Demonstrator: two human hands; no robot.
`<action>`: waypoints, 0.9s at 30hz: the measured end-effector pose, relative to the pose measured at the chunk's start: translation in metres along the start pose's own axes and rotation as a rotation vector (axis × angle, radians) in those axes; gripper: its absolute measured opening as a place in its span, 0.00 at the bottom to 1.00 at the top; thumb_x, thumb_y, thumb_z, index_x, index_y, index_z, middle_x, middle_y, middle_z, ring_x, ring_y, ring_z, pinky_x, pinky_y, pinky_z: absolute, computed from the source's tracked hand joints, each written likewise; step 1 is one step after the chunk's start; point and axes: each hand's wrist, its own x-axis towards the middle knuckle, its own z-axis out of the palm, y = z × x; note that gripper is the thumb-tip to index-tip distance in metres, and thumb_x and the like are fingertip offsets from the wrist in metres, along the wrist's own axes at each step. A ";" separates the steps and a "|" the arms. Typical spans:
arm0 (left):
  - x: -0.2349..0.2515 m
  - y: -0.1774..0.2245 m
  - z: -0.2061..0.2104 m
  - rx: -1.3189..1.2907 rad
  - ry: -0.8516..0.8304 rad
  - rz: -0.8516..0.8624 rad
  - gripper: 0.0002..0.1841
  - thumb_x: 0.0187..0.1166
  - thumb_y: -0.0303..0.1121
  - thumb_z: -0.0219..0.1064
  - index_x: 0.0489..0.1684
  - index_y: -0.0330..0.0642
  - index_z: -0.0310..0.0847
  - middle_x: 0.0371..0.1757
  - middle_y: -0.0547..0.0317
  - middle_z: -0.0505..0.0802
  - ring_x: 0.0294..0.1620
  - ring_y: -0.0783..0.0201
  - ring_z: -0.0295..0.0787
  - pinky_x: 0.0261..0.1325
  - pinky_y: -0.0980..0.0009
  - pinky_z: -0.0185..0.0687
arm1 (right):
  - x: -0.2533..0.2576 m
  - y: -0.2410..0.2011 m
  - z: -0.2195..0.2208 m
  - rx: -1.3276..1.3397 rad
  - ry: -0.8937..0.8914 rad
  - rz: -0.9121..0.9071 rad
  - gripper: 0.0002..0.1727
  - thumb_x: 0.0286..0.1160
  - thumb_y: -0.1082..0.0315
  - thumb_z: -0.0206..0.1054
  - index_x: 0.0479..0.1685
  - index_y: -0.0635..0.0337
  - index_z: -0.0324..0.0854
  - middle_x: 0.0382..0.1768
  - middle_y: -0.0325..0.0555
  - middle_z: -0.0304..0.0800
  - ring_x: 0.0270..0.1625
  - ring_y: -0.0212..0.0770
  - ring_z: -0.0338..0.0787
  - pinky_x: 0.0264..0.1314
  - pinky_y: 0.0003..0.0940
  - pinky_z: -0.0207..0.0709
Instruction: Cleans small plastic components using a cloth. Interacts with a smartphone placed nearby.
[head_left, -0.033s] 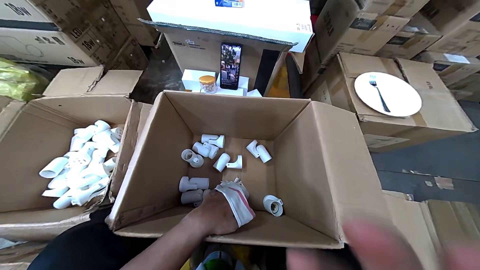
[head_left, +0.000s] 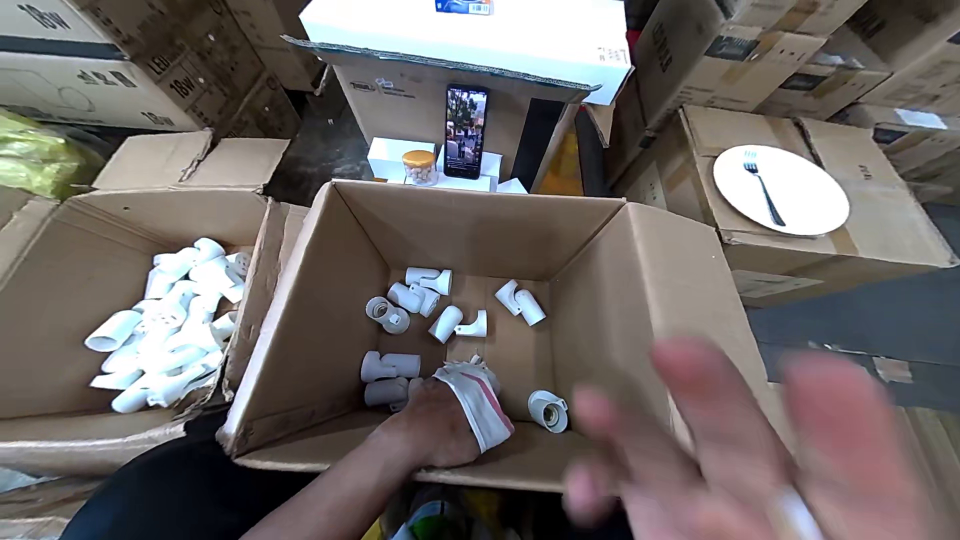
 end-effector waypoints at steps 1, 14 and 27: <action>0.003 -0.006 0.007 0.007 0.061 0.031 0.33 0.80 0.61 0.58 0.75 0.46 0.79 0.74 0.46 0.86 0.80 0.44 0.77 0.78 0.32 0.66 | 0.011 0.025 -0.022 -0.015 0.036 -0.030 0.50 0.71 0.23 0.54 0.94 0.36 0.54 0.87 0.39 0.70 0.76 0.46 0.83 0.66 0.42 0.85; -0.015 -0.022 0.016 -1.371 0.632 0.551 0.20 0.82 0.39 0.60 0.62 0.32 0.77 0.50 0.65 0.90 0.55 0.78 0.85 0.65 0.74 0.81 | 0.064 0.207 -0.123 -0.988 -0.047 0.749 0.22 0.90 0.65 0.55 0.76 0.66 0.77 0.61 0.59 0.90 0.61 0.47 0.90 0.71 0.46 0.80; -0.006 -0.055 -0.042 -2.102 1.018 0.462 0.43 0.81 0.72 0.15 0.69 0.60 0.72 0.60 0.60 0.89 0.64 0.59 0.85 0.64 0.47 0.83 | 0.009 0.265 -0.180 -1.259 -0.239 1.065 0.23 0.82 0.65 0.66 0.73 0.68 0.79 0.53 0.68 0.90 0.56 0.64 0.91 0.63 0.67 0.79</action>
